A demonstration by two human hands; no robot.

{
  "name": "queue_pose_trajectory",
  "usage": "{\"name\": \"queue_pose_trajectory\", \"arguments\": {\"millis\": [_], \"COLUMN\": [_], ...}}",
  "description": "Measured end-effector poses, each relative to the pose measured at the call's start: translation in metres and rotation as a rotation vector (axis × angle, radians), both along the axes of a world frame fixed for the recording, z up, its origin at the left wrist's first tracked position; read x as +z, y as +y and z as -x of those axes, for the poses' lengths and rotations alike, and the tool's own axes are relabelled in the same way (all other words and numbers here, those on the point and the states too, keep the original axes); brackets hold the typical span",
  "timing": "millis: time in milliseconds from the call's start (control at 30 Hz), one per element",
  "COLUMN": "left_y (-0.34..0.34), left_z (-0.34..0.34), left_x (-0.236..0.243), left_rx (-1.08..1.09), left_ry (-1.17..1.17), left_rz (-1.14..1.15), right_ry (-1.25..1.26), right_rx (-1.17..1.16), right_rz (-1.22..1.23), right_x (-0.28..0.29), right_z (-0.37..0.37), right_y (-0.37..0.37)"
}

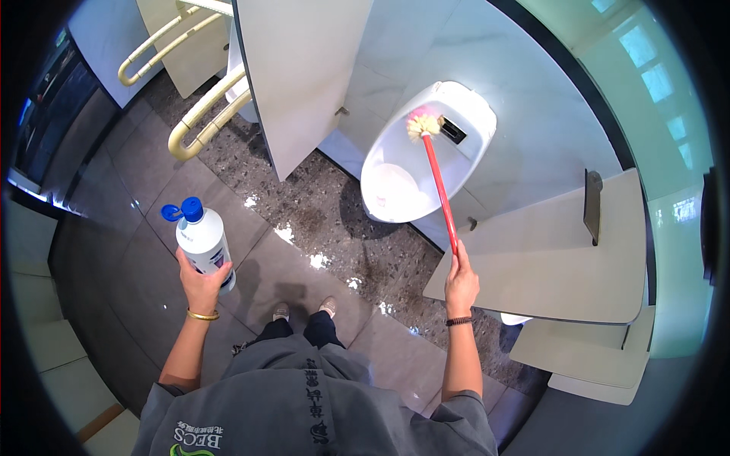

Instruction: Cleaning the inside of a urinal with a brush and cleaning solution.

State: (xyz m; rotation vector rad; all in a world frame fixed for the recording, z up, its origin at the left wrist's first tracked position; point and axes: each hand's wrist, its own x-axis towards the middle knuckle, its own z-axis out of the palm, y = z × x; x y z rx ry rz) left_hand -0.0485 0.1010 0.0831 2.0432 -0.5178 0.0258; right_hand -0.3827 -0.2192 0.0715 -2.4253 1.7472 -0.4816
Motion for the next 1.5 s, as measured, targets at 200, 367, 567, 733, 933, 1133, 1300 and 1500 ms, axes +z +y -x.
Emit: {"name": "queue_pose_trajectory", "arguments": {"millis": [200,367,567,733,933,1133,1300,1500], "left_y": [0.004,0.004,-0.003,0.0,0.008,0.015,0.024,0.031], "left_z": [-0.008,-0.008,-0.009,-0.01,-0.016,-0.014,-0.004,-0.002], "left_x": [-0.005,-0.001,-0.003,-0.011,-0.034,-0.045,-0.046,-0.045], "left_rx": [0.024,0.069,0.054,0.07,0.064,0.199,0.21,0.255], "left_ry": [-0.025,-0.017,-0.009,0.01,0.027,0.101,0.072,0.081], "left_rz": [0.062,0.002,0.005,0.006,0.021,-0.129,-0.123,-0.128], "right_ry": [0.01,-0.125,-0.329,-0.67,0.019,0.778,0.842,0.876], "right_rx": [-0.018,0.054,0.151,0.062,0.295,0.334,0.423,0.391], "right_rz": [0.017,0.144,-0.058,-0.648,-0.134,-0.328,-0.215,-0.221], "right_x": [-0.001,-0.019,-0.02,-0.043,-0.075,-0.101,-0.156,-0.156], "right_z": [0.055,0.04,-0.004,0.032,0.048,-0.037,-0.082,-0.092], "right_y": [0.002,-0.013,-0.024,-0.016,-0.041,-0.067,-0.096,-0.129]}}
